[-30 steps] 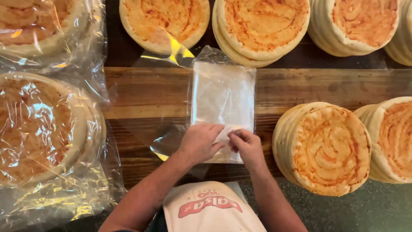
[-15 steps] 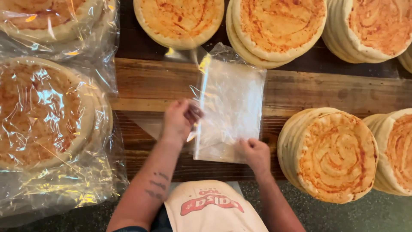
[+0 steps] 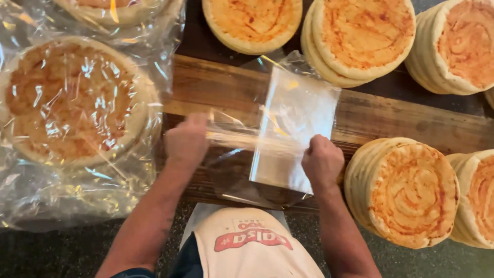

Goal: Bagging pre-made pizza bases into individual plastic bags for packaging at a workbench.

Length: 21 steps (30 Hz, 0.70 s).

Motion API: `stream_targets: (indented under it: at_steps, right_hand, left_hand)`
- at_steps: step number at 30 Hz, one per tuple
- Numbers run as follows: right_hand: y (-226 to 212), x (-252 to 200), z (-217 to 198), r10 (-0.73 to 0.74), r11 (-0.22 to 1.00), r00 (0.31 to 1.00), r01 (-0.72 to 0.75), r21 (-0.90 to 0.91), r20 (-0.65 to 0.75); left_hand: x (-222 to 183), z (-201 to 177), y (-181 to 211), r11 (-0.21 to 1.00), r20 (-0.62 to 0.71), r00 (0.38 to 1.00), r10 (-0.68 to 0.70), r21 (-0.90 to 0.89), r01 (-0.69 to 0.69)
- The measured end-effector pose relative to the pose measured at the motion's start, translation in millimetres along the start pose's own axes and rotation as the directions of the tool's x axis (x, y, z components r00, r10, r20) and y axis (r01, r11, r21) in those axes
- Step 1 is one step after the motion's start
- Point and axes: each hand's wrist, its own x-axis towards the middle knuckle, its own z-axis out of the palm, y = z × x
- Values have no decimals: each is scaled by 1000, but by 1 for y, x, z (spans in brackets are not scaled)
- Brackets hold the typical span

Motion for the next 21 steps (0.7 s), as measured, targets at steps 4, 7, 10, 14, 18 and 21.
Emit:
stream_targets:
  at_steps: [4, 7, 10, 14, 18, 21]
  right_hand:
    - [-12, -22, -13, 35, 984, 926, -98, 150, 375]
    - [-16, 35, -53, -83, 878, 629, -321, 355, 773]
    - [-6, 134, -31, -155, 766, 644, -401, 503, 749]
    - [-3, 287, 86, 8, 799, 918, -244, 549, 396]
    - [-7, 390, 180, 40, 823, 908, -267, 501, 417]
    - [-9, 429, 195, 249, 874, 694, -461, 151, 675]
  left_hand:
    - [-23, -43, -7, 999, -230, 973, 33, 39, -25]
    - [-30, -21, 14, 964, -269, 946, 183, -139, -226]
    - [-30, 11, 21, 946, -95, 978, 187, -249, -205]
    - [-11, -22, 30, 939, -11, 987, 159, -306, -155]
    - [2, -36, 37, 892, -93, 964, 251, -365, -267]
    - [12, -45, 40, 861, -144, 971, 191, -450, -236]
